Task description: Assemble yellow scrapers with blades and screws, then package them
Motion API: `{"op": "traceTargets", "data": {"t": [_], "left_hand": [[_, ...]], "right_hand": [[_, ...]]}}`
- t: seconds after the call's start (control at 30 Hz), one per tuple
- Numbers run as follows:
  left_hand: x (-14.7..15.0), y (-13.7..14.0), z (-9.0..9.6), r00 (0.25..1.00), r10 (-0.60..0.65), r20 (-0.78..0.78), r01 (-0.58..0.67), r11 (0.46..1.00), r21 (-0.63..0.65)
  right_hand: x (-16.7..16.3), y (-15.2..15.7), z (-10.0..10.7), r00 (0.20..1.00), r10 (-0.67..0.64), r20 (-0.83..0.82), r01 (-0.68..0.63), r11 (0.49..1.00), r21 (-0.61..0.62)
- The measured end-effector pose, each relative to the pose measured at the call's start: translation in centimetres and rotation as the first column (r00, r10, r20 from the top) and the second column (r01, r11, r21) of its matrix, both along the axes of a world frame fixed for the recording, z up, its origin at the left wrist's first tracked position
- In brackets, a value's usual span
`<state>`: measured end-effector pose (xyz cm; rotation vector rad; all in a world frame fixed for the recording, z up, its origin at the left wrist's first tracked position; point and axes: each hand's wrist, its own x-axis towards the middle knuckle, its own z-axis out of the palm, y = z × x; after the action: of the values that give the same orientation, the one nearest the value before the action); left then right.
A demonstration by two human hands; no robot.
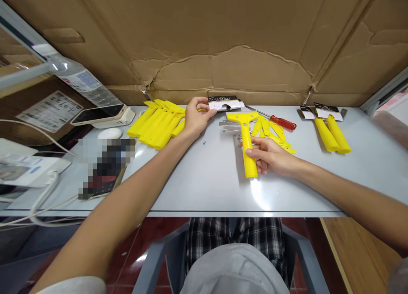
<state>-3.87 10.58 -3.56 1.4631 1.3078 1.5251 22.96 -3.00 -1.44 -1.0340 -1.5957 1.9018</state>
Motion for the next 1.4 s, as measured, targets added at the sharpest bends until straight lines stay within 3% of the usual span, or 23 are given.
{"op": "traceTargets", "data": {"t": [0.3,0.5,0.67,0.87,1.07,1.23,1.4], "left_hand": [[0.7,-1.0,1.6,0.966,0.008,0.259,0.045,0.979,-0.198],[1.4,-2.1,3.4,0.905,0.058,0.422,0.083,0.948,-0.307],[1.3,-2.7,5.0,0.866,0.084,0.493,0.083,0.948,-0.308],[2.4,-4.5,6.8,0.823,0.031,0.567,0.161,0.945,-0.286],[3.2,-8.0,6.3,0.85,-0.046,0.524,0.24,0.921,-0.308],[1.4,-9.6,6.0,0.899,-0.035,0.436,0.174,0.943,-0.284],[1.9,-10.5,5.6,0.865,-0.156,0.476,0.301,0.921,-0.246]], "right_hand": [[0.1,0.0,0.0,1.0,0.012,-0.006,-0.012,1.0,0.004],[0.2,-0.1,0.1,1.0,0.007,-0.012,-0.007,1.0,-0.02],[0.0,-0.1,0.3,1.0,0.003,-0.022,-0.004,0.999,-0.042],[0.0,-0.2,0.3,0.999,0.003,-0.046,-0.005,0.999,-0.049],[0.1,-0.3,0.3,0.998,-0.038,-0.054,0.035,0.997,-0.063],[0.1,-0.3,0.7,0.99,-0.141,-0.027,0.138,0.987,-0.08],[0.6,0.9,1.0,0.963,-0.271,-0.018,0.27,0.962,-0.04]]}}
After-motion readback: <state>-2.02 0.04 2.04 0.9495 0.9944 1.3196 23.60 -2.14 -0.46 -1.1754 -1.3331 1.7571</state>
